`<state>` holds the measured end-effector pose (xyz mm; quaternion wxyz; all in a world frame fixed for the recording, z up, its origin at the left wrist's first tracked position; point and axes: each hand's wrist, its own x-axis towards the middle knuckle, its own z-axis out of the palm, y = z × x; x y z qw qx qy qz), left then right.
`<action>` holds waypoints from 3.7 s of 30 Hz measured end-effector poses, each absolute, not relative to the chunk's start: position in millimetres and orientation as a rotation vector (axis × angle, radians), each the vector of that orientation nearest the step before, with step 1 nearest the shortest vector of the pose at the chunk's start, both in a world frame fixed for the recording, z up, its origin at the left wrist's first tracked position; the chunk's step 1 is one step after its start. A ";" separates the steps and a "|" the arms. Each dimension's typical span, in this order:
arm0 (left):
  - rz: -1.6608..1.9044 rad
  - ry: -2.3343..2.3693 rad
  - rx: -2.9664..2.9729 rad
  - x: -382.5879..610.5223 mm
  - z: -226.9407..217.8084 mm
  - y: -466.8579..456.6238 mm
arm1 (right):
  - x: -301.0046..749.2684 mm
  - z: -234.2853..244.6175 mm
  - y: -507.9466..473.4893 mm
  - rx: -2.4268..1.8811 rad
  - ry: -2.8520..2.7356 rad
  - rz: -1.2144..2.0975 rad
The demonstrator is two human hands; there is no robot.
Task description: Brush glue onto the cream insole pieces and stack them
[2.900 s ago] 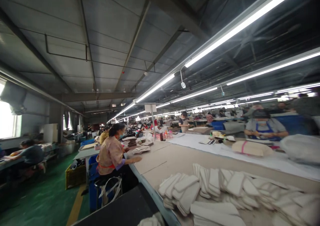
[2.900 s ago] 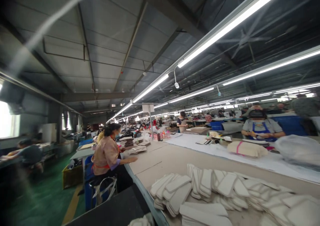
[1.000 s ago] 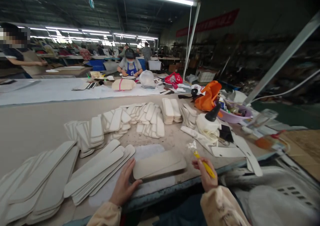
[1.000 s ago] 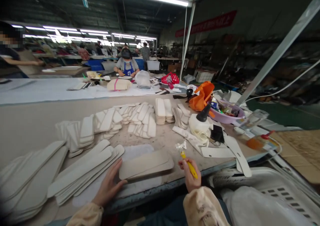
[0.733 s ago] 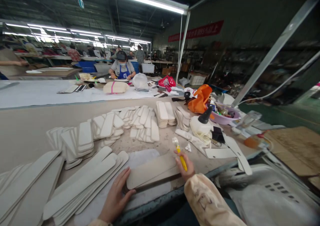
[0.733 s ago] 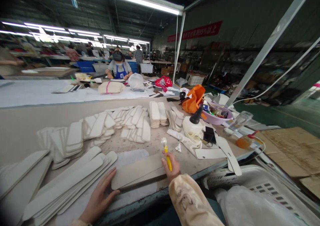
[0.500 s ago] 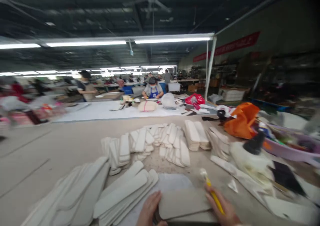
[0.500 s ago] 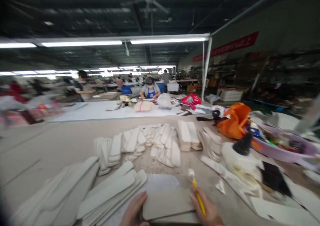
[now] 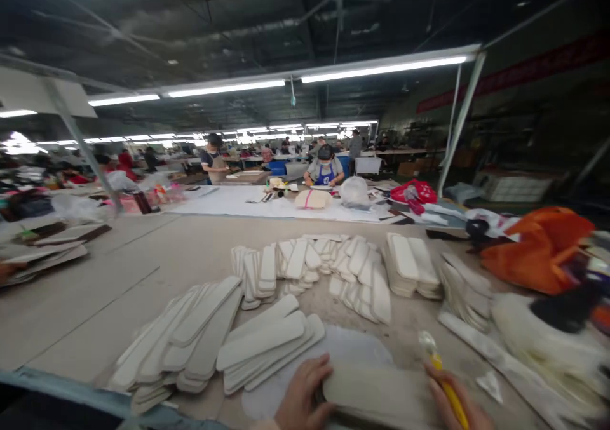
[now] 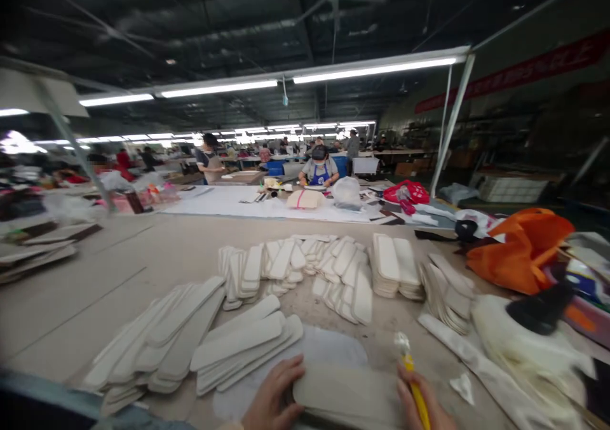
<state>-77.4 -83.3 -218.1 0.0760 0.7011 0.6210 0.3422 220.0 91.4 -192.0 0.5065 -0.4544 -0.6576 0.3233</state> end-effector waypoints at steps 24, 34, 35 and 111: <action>1.009 1.825 2.007 -67.2 -185.9 -78.8 | 174.0 -141.3 9.7 -0.858 -1.513 1.477; 1.000 1.822 2.014 -68.2 -187.4 -75.2 | 132.8 -137.4 -2.9 -0.916 -1.627 1.581; 0.992 1.824 2.022 -68.4 -187.4 -75.0 | 133.7 -137.3 -2.9 -0.932 -1.639 1.564; 1.003 1.877 2.171 -72.3 -192.4 -73.4 | 278.7 -127.0 -1.0 -1.269 -1.545 0.833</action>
